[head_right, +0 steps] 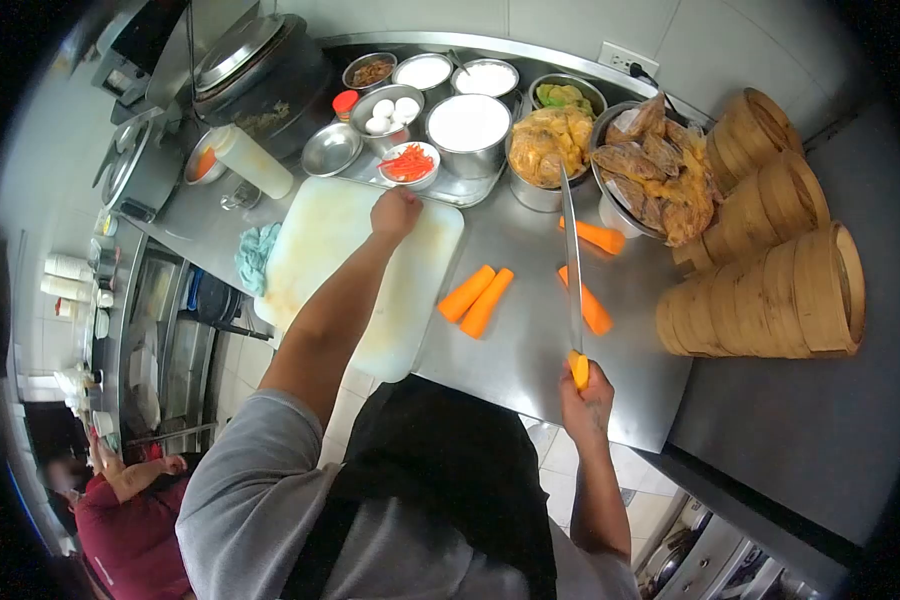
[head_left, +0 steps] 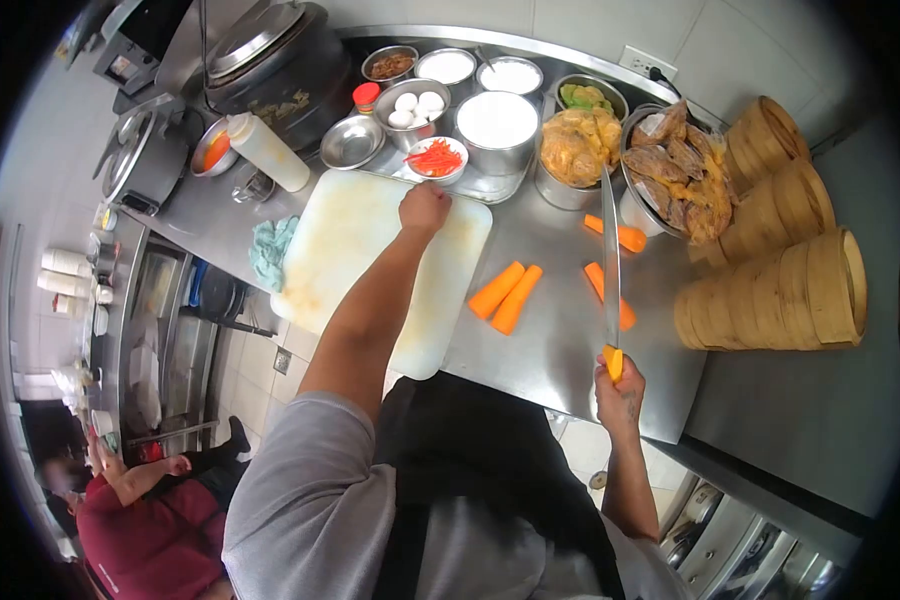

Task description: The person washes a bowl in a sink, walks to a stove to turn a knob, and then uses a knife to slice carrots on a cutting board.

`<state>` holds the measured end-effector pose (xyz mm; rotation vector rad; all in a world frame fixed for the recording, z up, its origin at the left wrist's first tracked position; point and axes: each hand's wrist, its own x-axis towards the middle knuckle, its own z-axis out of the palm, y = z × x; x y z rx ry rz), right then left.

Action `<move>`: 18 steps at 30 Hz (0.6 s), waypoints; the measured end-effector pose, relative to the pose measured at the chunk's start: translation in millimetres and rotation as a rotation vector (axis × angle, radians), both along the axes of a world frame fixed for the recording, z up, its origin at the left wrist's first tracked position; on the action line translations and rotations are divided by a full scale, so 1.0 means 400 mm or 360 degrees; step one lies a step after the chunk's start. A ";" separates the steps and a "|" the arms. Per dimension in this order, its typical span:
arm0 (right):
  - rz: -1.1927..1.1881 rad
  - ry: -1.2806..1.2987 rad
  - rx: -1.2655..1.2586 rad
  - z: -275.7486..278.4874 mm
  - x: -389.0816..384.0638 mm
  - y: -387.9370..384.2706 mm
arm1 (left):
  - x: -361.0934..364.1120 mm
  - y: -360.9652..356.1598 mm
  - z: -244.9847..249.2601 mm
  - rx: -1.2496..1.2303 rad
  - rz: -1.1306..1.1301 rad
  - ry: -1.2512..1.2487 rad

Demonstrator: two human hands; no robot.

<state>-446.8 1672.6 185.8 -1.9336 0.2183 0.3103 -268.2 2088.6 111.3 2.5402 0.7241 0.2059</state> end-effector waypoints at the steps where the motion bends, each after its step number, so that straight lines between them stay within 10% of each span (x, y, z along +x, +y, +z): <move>1: 0.0011 0.0003 0.0000 -0.003 -0.002 -0.001 | 0.001 0.002 0.002 -0.0004 0.0015 0.0002; 7: 0.0104 -0.0010 -0.0035 -0.011 -0.015 -0.005 | -0.023 0.045 0.005 -0.0084 -0.0167 0.0029; 11: 0.0123 0.0032 -0.0023 -0.015 -0.021 -0.014 | -0.138 0.090 0.123 -0.0214 -0.1257 0.1064; 18: 0.0150 0.0127 0.0024 -0.013 0.002 0.023 | -0.206 -0.073 0.050 0.0242 -0.0584 -0.0209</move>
